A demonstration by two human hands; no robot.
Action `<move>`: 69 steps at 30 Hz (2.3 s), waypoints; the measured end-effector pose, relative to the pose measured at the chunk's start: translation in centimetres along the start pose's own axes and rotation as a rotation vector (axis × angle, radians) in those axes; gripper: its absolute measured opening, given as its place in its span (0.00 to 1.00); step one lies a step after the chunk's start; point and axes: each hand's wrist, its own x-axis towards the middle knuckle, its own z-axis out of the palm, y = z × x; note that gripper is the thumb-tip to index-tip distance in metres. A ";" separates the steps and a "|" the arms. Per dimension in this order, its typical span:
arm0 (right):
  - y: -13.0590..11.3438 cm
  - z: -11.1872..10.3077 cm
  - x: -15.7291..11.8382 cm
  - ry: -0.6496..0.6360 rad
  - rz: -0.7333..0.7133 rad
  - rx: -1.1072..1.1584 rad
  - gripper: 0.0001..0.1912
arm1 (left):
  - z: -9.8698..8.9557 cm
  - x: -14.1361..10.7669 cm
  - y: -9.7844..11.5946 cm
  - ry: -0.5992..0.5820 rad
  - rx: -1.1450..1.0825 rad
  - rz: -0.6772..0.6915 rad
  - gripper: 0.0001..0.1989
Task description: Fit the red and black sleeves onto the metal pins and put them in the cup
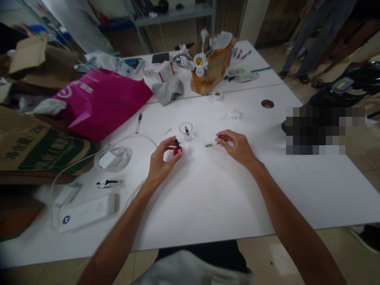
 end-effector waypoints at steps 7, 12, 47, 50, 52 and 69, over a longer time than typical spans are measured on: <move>0.7 0.4 0.0 0.043 -0.073 -0.063 0.23 | -0.5 0.0 -0.8 -0.085 0.346 0.164 0.27; 0.6 0.0 0.1 0.014 -0.152 -0.203 0.14 | -0.5 0.1 -1.5 -0.135 0.489 0.160 0.28; 2.5 0.1 0.4 -0.130 -0.200 -0.405 0.06 | -0.1 0.2 -1.7 -0.202 0.535 0.097 0.27; 2.4 0.1 0.4 -0.135 -0.192 -0.399 0.07 | -0.1 0.1 -1.8 -0.197 0.537 0.107 0.27; 2.3 0.1 0.4 -0.140 -0.183 -0.400 0.07 | -0.1 0.1 -1.9 -0.198 0.537 0.113 0.27; 2.2 -0.2 0.5 -0.157 -0.184 -0.402 0.08 | -0.2 0.1 -1.8 -0.207 0.553 0.125 0.29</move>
